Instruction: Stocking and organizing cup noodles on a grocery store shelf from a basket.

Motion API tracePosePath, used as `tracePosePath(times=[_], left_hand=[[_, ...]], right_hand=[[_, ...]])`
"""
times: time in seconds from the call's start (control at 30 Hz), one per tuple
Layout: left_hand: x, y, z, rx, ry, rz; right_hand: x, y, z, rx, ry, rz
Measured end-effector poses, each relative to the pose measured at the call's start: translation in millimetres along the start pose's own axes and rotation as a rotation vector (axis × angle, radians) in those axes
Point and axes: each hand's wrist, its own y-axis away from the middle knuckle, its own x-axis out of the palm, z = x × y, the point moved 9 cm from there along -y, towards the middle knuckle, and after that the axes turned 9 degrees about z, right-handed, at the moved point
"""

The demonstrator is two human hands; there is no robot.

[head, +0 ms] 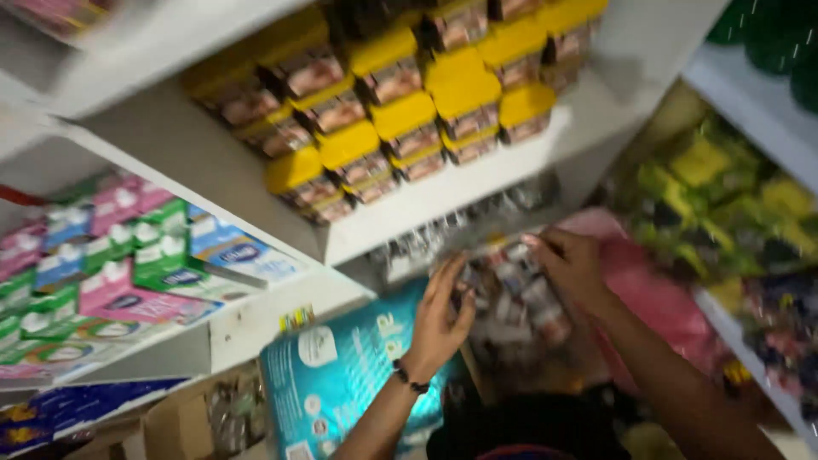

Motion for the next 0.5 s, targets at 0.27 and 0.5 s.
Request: tracePosePath(times=[0.27,0.5], left_hand=[[156,163,235,-0.627,0.273,0.104],[217,245,307,-0.638,0.0,0.381]], right_hand=[[41,163,-191,0.165,0.018,-0.096],[95,279,-298,0.673,-0.051,0.027]])
